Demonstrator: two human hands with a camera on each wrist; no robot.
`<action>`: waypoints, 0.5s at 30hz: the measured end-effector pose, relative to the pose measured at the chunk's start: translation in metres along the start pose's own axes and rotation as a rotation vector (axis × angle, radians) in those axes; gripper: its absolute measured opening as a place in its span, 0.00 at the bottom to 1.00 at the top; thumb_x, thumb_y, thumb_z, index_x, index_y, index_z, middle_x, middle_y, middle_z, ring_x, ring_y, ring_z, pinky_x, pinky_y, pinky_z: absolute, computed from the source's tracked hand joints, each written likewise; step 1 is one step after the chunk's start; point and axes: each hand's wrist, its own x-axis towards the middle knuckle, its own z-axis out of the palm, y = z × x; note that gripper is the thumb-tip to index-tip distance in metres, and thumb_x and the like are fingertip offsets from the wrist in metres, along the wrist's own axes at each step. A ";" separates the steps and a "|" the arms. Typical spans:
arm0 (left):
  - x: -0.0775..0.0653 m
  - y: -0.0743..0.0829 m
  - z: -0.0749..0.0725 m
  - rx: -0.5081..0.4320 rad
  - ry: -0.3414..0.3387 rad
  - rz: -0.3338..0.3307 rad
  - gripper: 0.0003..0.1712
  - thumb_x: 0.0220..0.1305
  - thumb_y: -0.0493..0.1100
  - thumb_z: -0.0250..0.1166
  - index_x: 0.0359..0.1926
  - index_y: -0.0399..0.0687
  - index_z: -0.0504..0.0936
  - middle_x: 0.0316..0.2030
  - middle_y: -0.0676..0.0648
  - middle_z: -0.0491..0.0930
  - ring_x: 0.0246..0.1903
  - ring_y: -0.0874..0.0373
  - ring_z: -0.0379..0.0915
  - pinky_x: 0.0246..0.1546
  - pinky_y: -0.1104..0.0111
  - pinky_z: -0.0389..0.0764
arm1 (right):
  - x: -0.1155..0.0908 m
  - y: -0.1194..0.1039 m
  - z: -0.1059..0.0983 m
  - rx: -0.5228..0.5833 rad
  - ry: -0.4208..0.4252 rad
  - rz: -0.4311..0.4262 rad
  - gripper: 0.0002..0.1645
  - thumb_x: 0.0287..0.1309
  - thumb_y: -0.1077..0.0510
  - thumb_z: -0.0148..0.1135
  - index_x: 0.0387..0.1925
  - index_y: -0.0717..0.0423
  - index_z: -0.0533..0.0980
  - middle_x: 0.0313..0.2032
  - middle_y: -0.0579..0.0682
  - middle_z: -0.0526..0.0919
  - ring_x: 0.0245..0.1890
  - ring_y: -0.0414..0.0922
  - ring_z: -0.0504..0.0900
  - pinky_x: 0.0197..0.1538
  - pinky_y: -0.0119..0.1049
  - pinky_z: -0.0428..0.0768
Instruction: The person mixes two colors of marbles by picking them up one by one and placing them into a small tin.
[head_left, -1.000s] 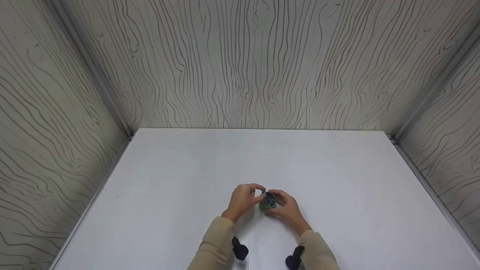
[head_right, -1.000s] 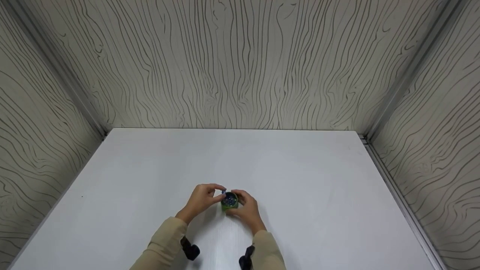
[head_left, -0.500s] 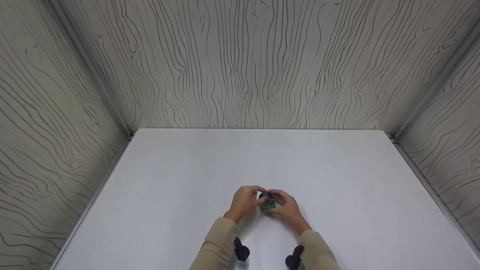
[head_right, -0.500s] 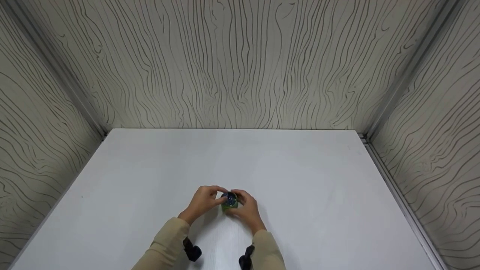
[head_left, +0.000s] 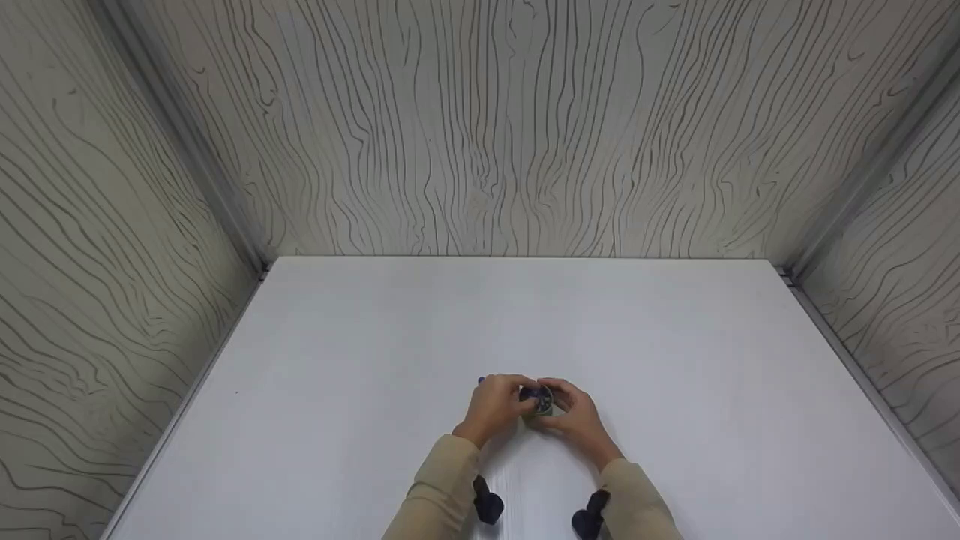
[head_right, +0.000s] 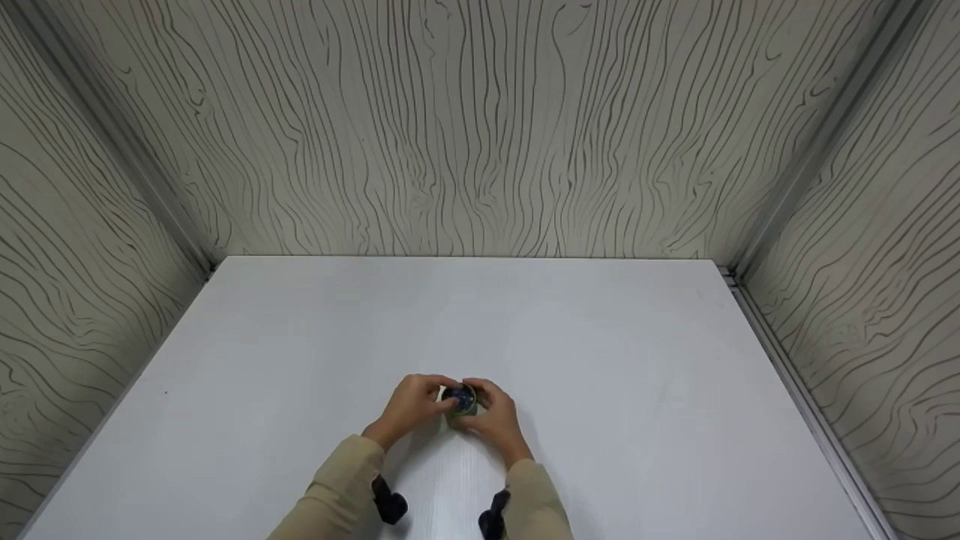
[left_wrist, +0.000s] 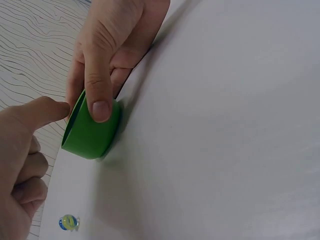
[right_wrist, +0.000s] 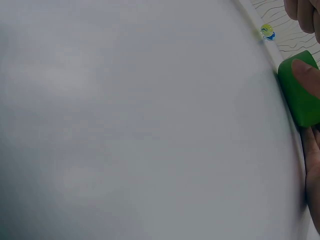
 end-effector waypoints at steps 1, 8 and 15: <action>0.000 0.000 0.000 -0.005 -0.003 0.003 0.12 0.56 0.42 0.69 0.43 0.49 0.87 0.39 0.50 0.88 0.32 0.64 0.78 0.42 0.68 0.79 | 0.000 0.000 0.000 -0.002 -0.001 -0.003 0.37 0.45 0.65 0.73 0.59 0.67 0.70 0.60 0.65 0.75 0.66 0.61 0.70 0.67 0.44 0.69; -0.001 0.001 0.002 -0.012 -0.019 -0.014 0.14 0.56 0.42 0.69 0.45 0.47 0.87 0.43 0.48 0.88 0.46 0.55 0.84 0.47 0.66 0.81 | 0.000 0.001 0.000 -0.017 0.001 -0.005 0.36 0.45 0.64 0.73 0.58 0.65 0.71 0.60 0.65 0.75 0.65 0.61 0.71 0.67 0.43 0.69; -0.002 -0.001 0.002 -0.040 -0.015 -0.043 0.13 0.57 0.42 0.69 0.44 0.47 0.87 0.38 0.49 0.88 0.30 0.66 0.75 0.36 0.73 0.77 | 0.000 0.001 0.001 -0.009 0.007 0.003 0.36 0.45 0.63 0.73 0.58 0.64 0.71 0.60 0.63 0.75 0.66 0.60 0.71 0.66 0.41 0.70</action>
